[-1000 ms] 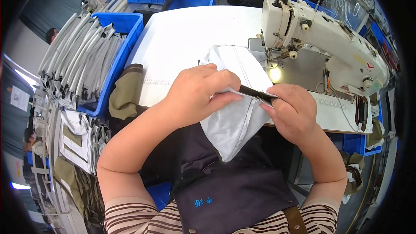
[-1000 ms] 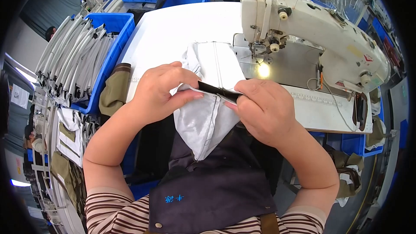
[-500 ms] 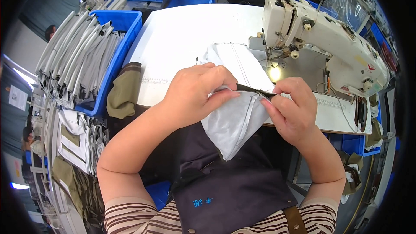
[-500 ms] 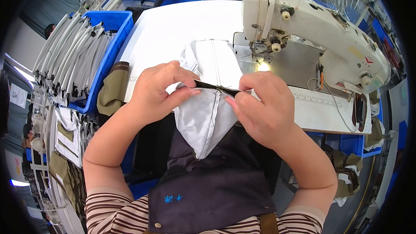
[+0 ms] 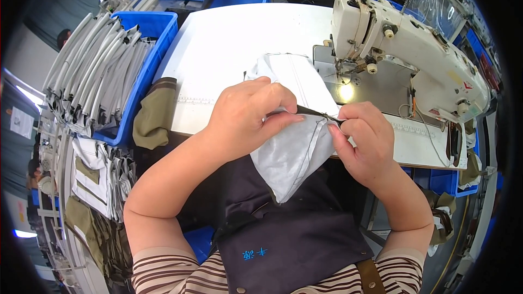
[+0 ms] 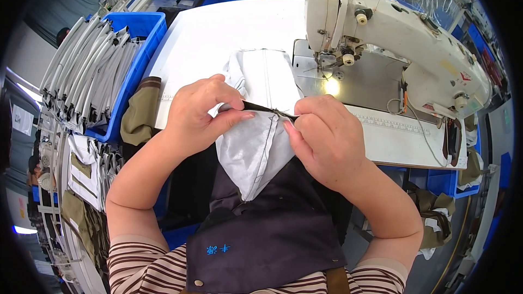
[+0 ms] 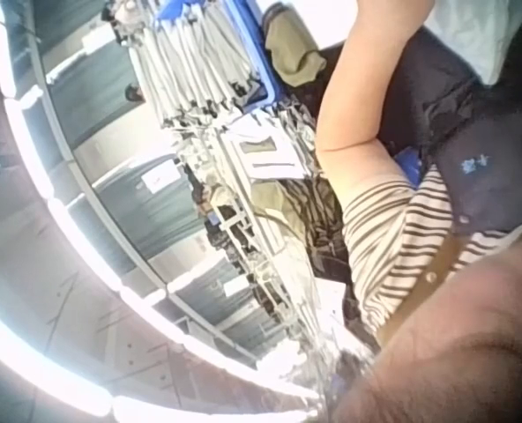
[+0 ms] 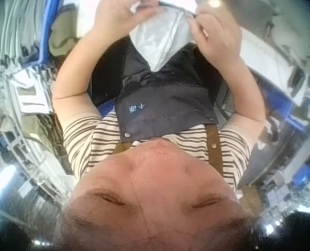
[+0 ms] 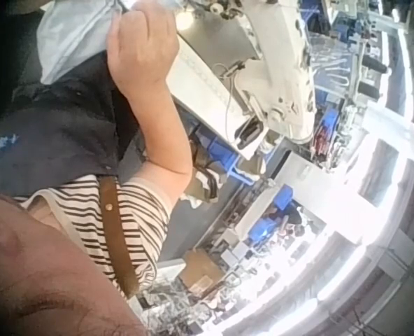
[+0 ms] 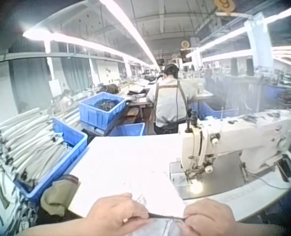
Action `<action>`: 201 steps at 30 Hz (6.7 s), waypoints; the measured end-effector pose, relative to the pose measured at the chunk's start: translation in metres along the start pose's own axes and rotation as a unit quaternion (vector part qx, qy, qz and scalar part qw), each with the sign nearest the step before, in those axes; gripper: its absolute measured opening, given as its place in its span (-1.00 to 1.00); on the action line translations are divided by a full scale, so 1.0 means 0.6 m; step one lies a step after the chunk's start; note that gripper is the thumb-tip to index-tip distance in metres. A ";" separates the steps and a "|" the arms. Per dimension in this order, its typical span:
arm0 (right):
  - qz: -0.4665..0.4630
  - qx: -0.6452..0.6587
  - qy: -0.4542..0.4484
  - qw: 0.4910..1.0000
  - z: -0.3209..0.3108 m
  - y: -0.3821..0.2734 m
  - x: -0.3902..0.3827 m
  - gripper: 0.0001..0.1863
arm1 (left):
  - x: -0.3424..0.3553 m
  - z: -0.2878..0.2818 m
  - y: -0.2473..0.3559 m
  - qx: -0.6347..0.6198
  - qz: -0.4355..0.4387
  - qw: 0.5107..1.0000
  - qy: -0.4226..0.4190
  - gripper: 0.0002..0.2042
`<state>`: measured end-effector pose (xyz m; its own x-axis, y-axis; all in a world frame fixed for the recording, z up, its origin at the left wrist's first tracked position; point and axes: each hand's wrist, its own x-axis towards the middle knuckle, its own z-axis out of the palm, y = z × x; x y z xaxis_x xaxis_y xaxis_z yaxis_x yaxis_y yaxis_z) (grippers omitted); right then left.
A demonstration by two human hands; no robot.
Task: Sewing together fabric components to assemble bags using an industrial sewing machine.
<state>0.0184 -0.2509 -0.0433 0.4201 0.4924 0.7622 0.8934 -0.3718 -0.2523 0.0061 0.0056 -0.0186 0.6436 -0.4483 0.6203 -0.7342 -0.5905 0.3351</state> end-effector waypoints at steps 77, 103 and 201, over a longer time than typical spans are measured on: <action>0.111 -0.180 -0.255 0.944 0.052 0.243 -0.081 -0.31 | 0.151 0.314 -0.250 -0.076 -0.199 0.955 -0.207 -0.57; 0.075 -0.147 -0.239 0.957 0.041 0.226 -0.100 -0.46 | 0.176 0.201 -0.154 -0.035 -0.190 0.946 -0.261 -0.71; 0.097 -0.106 -0.218 0.965 0.045 0.261 -0.083 -0.49 | 0.084 0.292 -0.142 0.061 -0.091 0.989 -0.095 -0.67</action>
<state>0.1414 -0.3123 -0.1370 0.6448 0.6648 0.3771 0.7579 -0.6202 -0.2025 0.1388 -0.0843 -0.1399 0.8003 -0.4380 0.4096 -0.5782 -0.7445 0.3336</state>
